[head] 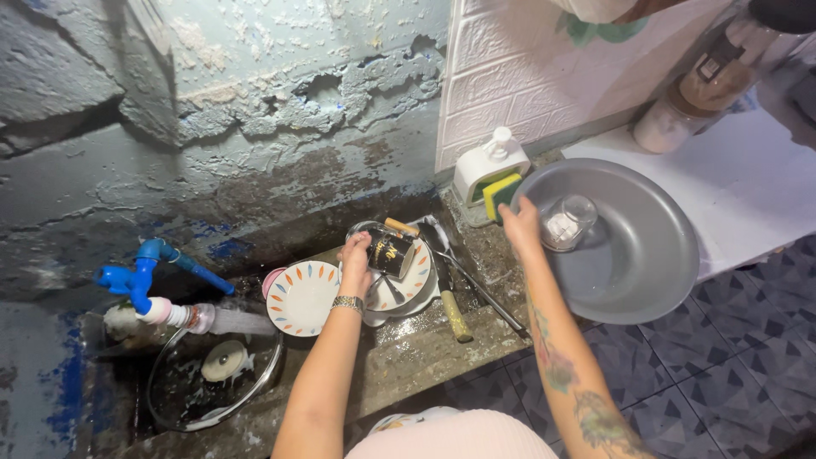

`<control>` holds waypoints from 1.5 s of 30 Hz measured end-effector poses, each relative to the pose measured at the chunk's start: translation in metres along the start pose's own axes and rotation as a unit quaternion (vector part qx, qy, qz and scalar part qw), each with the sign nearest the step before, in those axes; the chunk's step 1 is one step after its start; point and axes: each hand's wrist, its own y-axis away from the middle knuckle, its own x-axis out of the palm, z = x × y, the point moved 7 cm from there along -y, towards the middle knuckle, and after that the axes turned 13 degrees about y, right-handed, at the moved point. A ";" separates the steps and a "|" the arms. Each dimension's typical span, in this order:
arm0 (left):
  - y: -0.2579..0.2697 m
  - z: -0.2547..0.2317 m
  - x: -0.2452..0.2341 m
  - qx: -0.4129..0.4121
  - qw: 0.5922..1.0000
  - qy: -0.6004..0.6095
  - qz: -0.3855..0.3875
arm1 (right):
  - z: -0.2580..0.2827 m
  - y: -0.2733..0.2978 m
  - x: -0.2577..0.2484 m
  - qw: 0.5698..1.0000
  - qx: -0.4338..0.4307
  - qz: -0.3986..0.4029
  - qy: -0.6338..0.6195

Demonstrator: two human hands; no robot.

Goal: The person washes dishes at a concrete sink, scrubbing a plate, glasses, a mug, and a large glass lid with a sponge under running water, rinsing each item, and placing cleaned items in a basin. They briefly wipe a cutting board and set it aside before returning to wash more dishes.

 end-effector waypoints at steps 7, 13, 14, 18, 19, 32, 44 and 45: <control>-0.012 0.015 -0.016 0.005 0.991 0.129 0.028 | 0.100 0.091 0.017 0.777 0.104 0.331 -0.526; 0.024 -0.008 -0.045 0.123 0.982 0.135 0.037 | 0.151 0.130 0.078 0.736 0.102 0.438 -0.506; 0.034 -0.018 -0.054 0.160 0.983 0.084 0.027 | 0.147 0.133 0.099 0.749 0.103 0.445 -0.479; 0.053 -0.047 -0.089 0.130 0.980 0.150 0.011 | 0.106 0.149 0.204 0.843 0.104 0.437 -0.295; 0.058 -0.058 -0.095 0.142 0.974 0.175 0.032 | 0.093 0.154 0.227 0.873 0.101 0.419 -0.229; 0.068 -0.120 -0.215 0.011 0.948 0.313 0.049 | 0.128 0.231 0.375 0.916 -0.110 0.386 -0.002; 0.065 -0.131 -0.324 -0.102 0.931 0.334 -0.108 | 0.224 0.286 0.407 0.866 -0.357 0.328 0.124; 0.067 -0.136 -0.327 -0.099 0.934 0.322 -0.118 | 0.235 0.293 0.405 0.863 -0.360 0.331 0.127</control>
